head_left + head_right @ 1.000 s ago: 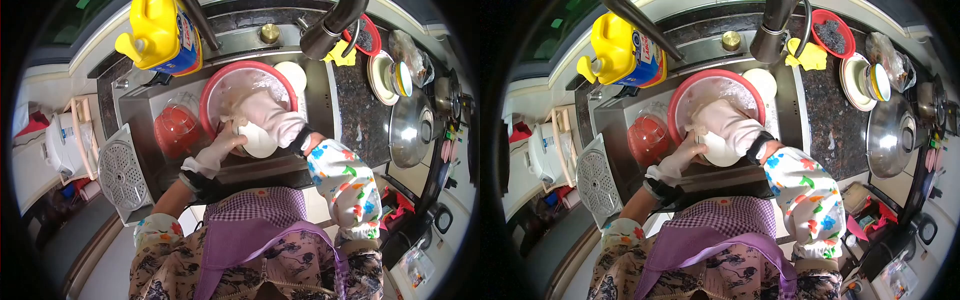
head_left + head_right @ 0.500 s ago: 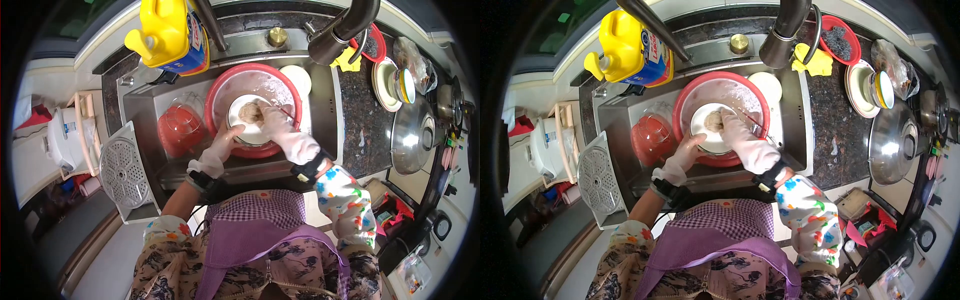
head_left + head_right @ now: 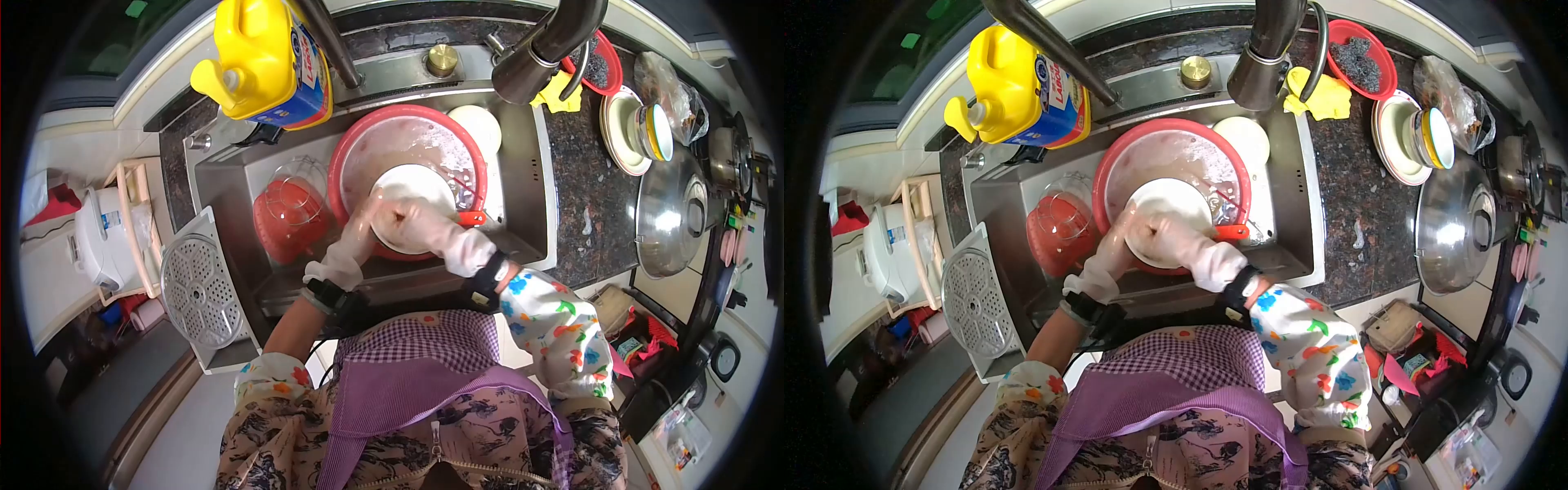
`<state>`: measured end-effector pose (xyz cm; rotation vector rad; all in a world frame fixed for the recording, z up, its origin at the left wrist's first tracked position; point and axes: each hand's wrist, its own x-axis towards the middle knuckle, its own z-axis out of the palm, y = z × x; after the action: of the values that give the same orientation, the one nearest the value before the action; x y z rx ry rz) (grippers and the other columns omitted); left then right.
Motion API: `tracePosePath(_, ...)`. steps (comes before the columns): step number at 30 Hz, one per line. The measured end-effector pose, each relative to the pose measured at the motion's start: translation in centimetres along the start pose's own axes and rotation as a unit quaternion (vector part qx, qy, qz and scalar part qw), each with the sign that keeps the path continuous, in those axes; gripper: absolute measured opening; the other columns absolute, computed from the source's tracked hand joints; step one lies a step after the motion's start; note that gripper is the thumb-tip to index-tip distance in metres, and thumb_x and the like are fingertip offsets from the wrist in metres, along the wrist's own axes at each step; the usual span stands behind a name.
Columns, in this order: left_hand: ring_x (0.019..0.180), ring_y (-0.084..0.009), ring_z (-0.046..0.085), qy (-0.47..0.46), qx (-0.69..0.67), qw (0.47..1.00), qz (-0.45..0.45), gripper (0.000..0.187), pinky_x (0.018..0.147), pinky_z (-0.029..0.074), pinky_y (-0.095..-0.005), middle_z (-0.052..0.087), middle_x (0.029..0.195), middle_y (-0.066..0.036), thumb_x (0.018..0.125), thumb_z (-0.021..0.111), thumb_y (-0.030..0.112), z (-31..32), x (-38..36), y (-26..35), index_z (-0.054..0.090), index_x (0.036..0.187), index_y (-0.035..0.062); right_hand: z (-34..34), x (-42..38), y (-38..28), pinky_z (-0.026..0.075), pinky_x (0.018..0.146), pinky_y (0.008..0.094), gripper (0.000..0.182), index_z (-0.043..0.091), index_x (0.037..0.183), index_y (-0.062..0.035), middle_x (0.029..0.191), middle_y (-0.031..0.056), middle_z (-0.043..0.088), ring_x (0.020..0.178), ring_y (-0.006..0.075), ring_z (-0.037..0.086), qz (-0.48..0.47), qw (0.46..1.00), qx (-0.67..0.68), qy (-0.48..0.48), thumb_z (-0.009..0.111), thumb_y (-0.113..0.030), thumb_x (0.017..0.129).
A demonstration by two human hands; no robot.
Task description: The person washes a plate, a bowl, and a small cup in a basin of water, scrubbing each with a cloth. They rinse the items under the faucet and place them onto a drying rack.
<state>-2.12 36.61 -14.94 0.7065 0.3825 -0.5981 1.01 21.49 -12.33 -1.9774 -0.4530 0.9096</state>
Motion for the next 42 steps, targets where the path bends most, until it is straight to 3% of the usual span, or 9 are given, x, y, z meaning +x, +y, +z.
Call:
tracePosePath(5,0.116,-0.0218,0.047,0.153,0.213,0.961,0.087,0.069,0.098,0.035,-0.0316,0.047,0.127,-0.014,0.083,0.062,0.04,1.0,-0.1,-0.1,0.035,0.133,0.0003,-0.6,3.7,2.9,0.047,0.07,0.0356,0.011,0.06,0.082,-0.005,0.087,0.0136,0.059,0.081,0.0327,0.057,-0.214,0.935,-0.201,0.198,0.059,-0.011,0.073)
tracePosePath(7,0.117,-0.0205,0.046,0.178,0.309,0.929,0.095,0.066,0.098,0.035,-0.0319,0.047,0.126,-0.013,0.084,0.062,0.036,1.2,0.1,1.2,0.034,0.133,0.0012,-0.2,3.2,2.3,0.045,0.085,0.0357,0.022,0.061,0.091,-0.0077,0.095,0.0129,0.062,0.095,0.0288,0.058,0.072,0.966,-0.205,0.143,0.058,-0.022,0.074)
tracePosePath(9,0.117,-0.0193,0.045,0.201,0.398,0.889,0.102,0.064,0.099,0.036,-0.0322,0.047,0.126,-0.012,0.085,0.062,0.032,1.1,0.6,2.1,0.033,0.134,0.002,0.7,1.1,3.9,0.044,0.086,0.0349,0.02,0.061,0.092,-0.0052,0.096,0.0129,0.062,0.095,0.0274,0.057,0.041,0.99,0.121,0.051,0.06,-0.016,0.075)
tracePosePath(11,0.114,-0.0202,0.047,0.212,0.35,0.908,0.086,0.069,0.096,0.039,-0.0322,0.048,0.125,-0.013,0.081,0.068,0.029,0.7,1.4,2.1,0.033,0.134,0.0026,1.1,0.2,3.5,0.047,0.077,0.0326,0.02,0.061,0.093,-0.0031,0.091,0.0132,0.062,0.084,0.0256,0.058,-0.182,0.978,0.046,0.096,0.061,-0.009,0.074)
tracePosePath(14,0.114,-0.0264,0.049,0.267,0.464,0.835,0.123,0.077,0.096,0.04,-0.035,0.048,0.125,-0.017,0.073,0.074,0.031,1.8,1.7,1.7,0.035,0.133,0.0016,0.7,-1.0,2.9,0.046,0.062,0.0258,0.021,0.059,0.096,0.0006,0.08,0.0066,0.06,0.07,0.0175,0.057,-0.058,0.969,0.232,0.057,0.063,-0.006,0.076)
tracePosePath(16,0.116,-0.029,0.048,0.307,0.564,0.754,0.136,0.079,0.097,0.039,-0.0363,0.047,0.126,-0.019,0.071,0.076,0.031,2.2,2.3,1.7,0.036,0.132,0.0005,0.4,-0.9,6.5,0.047,0.076,0.0239,0.04,0.057,0.112,-0.0003,0.093,0.0031,0.062,0.088,0.0109,0.058,0.101,0.813,0.57,-0.055,0.061,0.008,0.073)
tracePosePath(21,0.121,-0.033,0.042,0.326,0.641,0.647,0.256,0.08,0.101,0.035,-0.0389,0.044,0.129,-0.021,0.068,0.076,0.029,1.6,4.9,0.6,0.037,0.132,0.0005,-2.9,-4.6,3.7,0.047,0.076,0.0223,0.035,0.057,0.111,0.0,0.093,0.0019,0.061,0.085,0.0097,0.058,0.118,0.924,0.355,0.081,0.061,0.006,0.077)
tracePosePath(30,0.077,-0.0125,0.062,0.236,0.411,0.867,0.152,0.024,0.068,0.053,-0.0248,0.064,0.088,-0.005,0.087,0.057,0.012,-6.2,9.5,-2.1,0.06,0.107,0.0,-2.7,-6.6,5.1,0.049,0.076,0.0241,0.034,0.057,0.108,0.0013,0.091,0.0038,0.063,0.083,0.0113,0.06,0.129,0.907,0.373,0.148,0.062,0.005,0.075)
tracePosePath(42,0.063,-0.026,0.065,0.283,0.508,0.799,-0.155,0.026,0.052,0.053,-0.0364,0.065,0.086,-0.017,0.078,0.059,0.009,-1.7,11.9,0.4,0.06,0.101,-0.003,-3.5,-6.7,3.7,0.048,0.078,0.0234,0.034,0.056,0.108,0.0022,0.094,0.0053,0.062,0.086,0.012,0.06,0.166,0.91,0.346,0.159,0.063,0.004,0.074)
